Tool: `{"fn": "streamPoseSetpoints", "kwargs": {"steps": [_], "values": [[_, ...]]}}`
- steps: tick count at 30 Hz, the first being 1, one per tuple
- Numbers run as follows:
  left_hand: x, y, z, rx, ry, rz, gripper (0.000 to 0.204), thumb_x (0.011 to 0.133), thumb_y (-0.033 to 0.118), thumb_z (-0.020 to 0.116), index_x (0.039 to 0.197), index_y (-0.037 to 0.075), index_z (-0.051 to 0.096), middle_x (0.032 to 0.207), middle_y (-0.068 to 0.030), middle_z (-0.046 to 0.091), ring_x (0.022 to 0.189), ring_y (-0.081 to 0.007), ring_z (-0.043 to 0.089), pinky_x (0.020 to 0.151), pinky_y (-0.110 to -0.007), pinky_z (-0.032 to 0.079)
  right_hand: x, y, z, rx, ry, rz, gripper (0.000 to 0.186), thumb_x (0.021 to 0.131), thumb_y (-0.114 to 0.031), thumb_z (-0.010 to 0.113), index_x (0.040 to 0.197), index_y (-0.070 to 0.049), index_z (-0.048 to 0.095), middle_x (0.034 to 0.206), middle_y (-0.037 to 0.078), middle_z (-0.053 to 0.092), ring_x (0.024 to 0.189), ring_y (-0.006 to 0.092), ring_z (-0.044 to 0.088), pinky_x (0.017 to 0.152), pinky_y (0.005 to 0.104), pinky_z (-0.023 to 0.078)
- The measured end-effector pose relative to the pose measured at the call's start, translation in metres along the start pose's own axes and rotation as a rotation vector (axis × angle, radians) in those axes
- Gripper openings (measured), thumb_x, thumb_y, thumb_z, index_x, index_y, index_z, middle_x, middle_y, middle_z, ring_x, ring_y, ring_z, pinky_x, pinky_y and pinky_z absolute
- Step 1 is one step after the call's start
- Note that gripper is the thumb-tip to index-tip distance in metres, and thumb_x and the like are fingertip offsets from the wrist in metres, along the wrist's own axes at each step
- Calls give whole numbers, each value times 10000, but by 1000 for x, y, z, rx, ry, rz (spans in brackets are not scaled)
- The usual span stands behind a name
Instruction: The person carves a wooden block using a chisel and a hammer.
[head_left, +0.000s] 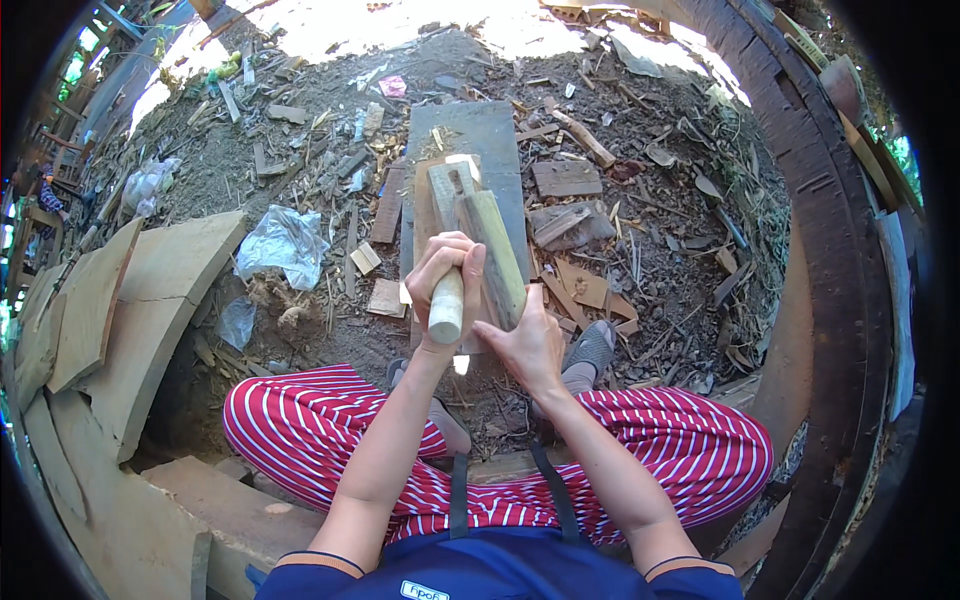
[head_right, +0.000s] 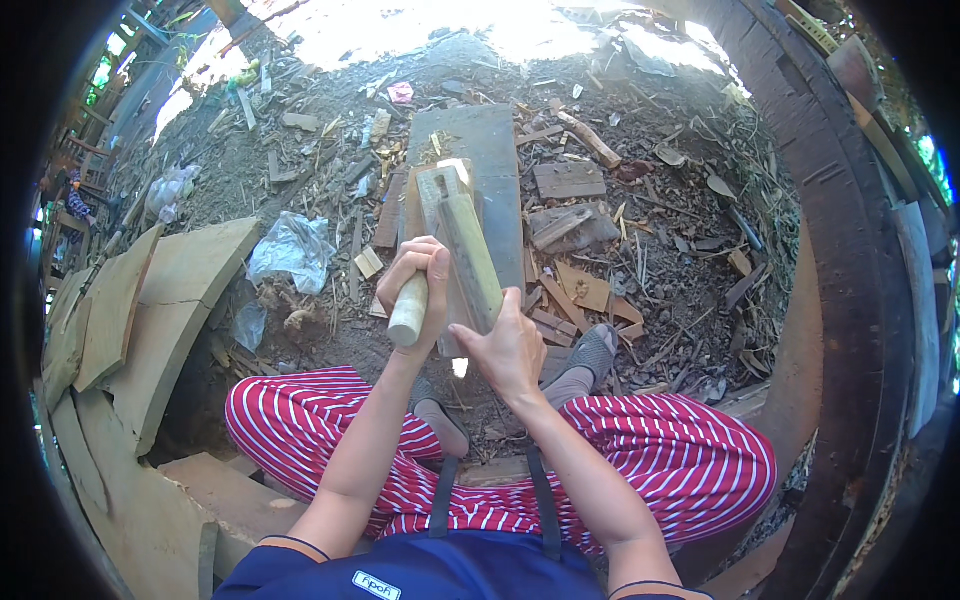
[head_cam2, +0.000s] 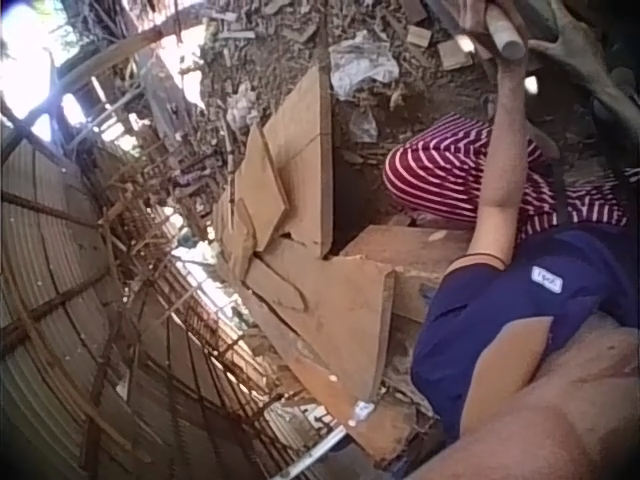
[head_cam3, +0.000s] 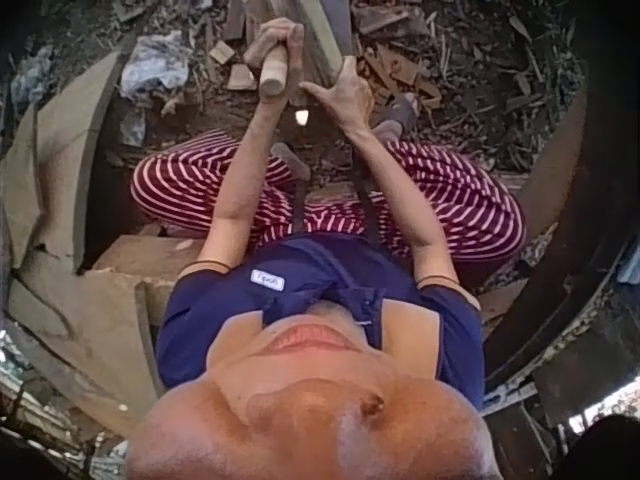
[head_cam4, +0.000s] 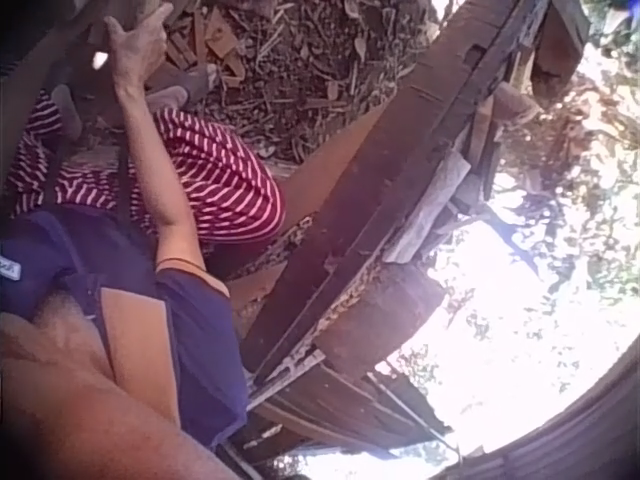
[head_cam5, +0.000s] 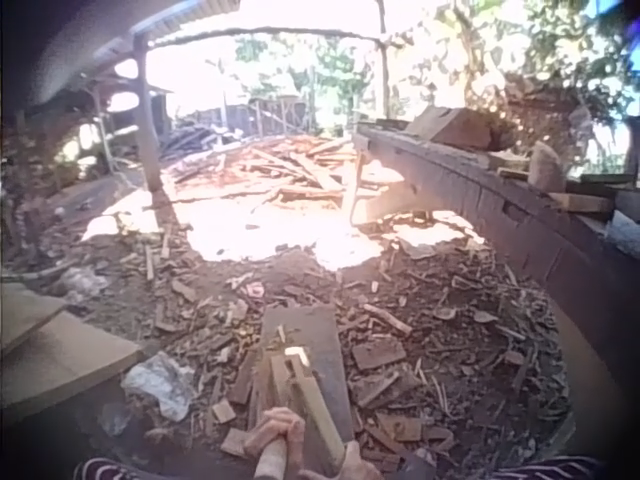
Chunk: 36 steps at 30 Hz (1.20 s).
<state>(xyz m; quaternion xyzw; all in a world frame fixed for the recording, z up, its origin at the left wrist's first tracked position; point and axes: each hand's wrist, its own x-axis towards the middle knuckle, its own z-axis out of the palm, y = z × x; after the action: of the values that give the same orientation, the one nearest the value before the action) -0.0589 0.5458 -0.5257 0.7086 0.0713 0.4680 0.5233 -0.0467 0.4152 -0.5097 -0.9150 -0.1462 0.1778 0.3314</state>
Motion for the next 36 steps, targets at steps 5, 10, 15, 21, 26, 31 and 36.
{"fn": "streamPoseSetpoints", "kwargs": {"steps": [5,10,15,21,26,31,36], "values": [[1,-2,4,19,28,43,204,827,-48,689,700,-5,534,743,-79,610,709,-182,610,641,-287,488,-41,14,24,345,75,55,631,697,-315,847,1098,-1,474,901,248,676,863,396,683,743,457,530],[5,0,7,35,30,32,194,819,-20,708,706,-2,551,736,-81,621,712,-197,633,640,-294,498,-38,18,32,597,96,260,601,713,-256,832,1125,30,501,988,216,676,888,312,690,776,385,536],[4,0,-1,39,53,38,195,827,-14,703,705,-2,552,740,-78,627,709,-190,634,642,-296,500,-22,32,17,636,-69,189,563,708,-222,831,1111,26,526,985,150,668,854,213,662,749,328,528],[9,10,-15,52,37,18,189,838,-19,690,706,-5,556,742,-84,629,698,-173,627,648,-286,497,16,80,-23,1095,-150,475,384,768,-183,806,1014,-63,536,773,0,576,534,80,557,438,225,465],[19,8,-41,-44,95,-139,185,904,67,661,753,34,560,732,-44,613,682,-125,589,618,-266,480,54,88,-29,1312,14,460,406,790,-206,806,1057,-63,536,765,-18,567,541,75,547,465,227,479],[60,-3,-62,-337,309,-335,275,969,183,602,741,81,487,646,-12,524,653,-125,546,708,-326,489,64,88,-34,1265,41,400,460,800,-246,809,1113,-52,534,787,-21,561,574,77,544,499,220,467],[82,-9,-60,-481,309,-344,322,961,205,622,720,100,437,575,18,425,562,-114,465,638,-327,459,63,98,-33,1258,27,412,456,803,-276,806,1109,-75,534,869,-10,583,671,80,569,545,225,470]]}}
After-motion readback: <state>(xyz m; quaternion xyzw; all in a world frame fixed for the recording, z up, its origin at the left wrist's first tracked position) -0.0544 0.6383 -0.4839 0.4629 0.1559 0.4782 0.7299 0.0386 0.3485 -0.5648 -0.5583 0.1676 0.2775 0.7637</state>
